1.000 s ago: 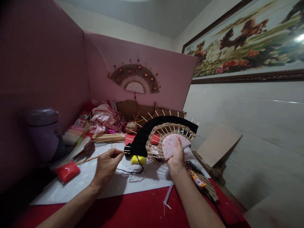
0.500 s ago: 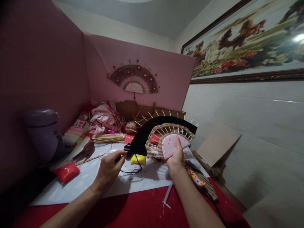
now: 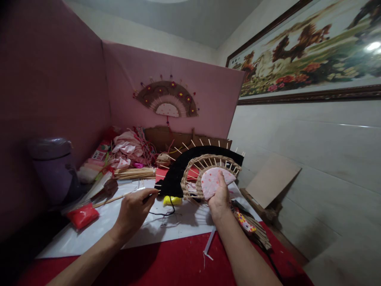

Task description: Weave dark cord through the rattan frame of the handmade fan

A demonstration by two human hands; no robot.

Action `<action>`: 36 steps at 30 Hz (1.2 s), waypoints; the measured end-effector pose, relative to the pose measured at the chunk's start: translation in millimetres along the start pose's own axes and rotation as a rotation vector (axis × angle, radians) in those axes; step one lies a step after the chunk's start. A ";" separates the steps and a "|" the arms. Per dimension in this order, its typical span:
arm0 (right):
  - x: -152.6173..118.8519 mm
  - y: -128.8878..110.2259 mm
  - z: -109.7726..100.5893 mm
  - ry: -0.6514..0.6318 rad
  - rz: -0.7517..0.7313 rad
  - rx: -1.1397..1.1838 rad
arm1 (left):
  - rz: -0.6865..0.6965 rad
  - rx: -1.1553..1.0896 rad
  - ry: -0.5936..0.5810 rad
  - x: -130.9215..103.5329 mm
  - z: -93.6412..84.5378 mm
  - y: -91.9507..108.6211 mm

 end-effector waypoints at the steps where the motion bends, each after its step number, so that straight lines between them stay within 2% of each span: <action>1: 0.1 0.2 0.0 -0.001 0.019 -0.003 | 0.007 0.027 0.016 0.8 -0.8 -1.6; 5: 1.6 1.2 -0.4 -0.033 0.089 -0.008 | 0.010 0.048 0.048 3.2 -2.3 -8.0; 8: 2.7 0.5 -0.4 -0.053 0.106 -0.002 | -0.008 -0.041 0.040 4.5 -3.9 -10.2; 18: 8.5 -3.8 -1.6 -0.012 0.082 -0.005 | -0.343 -0.822 -0.025 13.8 -10.5 -11.0; 29: 8.4 4.1 -4.9 -0.004 0.114 -0.002 | -0.516 -1.090 -0.229 9.8 14.5 -6.5; 36: 4.7 7.2 -6.0 0.038 0.044 0.010 | -0.539 -1.281 -0.251 4.8 16.8 -0.8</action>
Point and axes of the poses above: each hand's wrist, its own x-axis towards the middle knuckle, its own z-axis out of the palm, y = z × x, the point moved 1 cm from there along x, towards the middle knuckle, and after that the axes turned 13 degrees about -y, right-handed, at the moved point
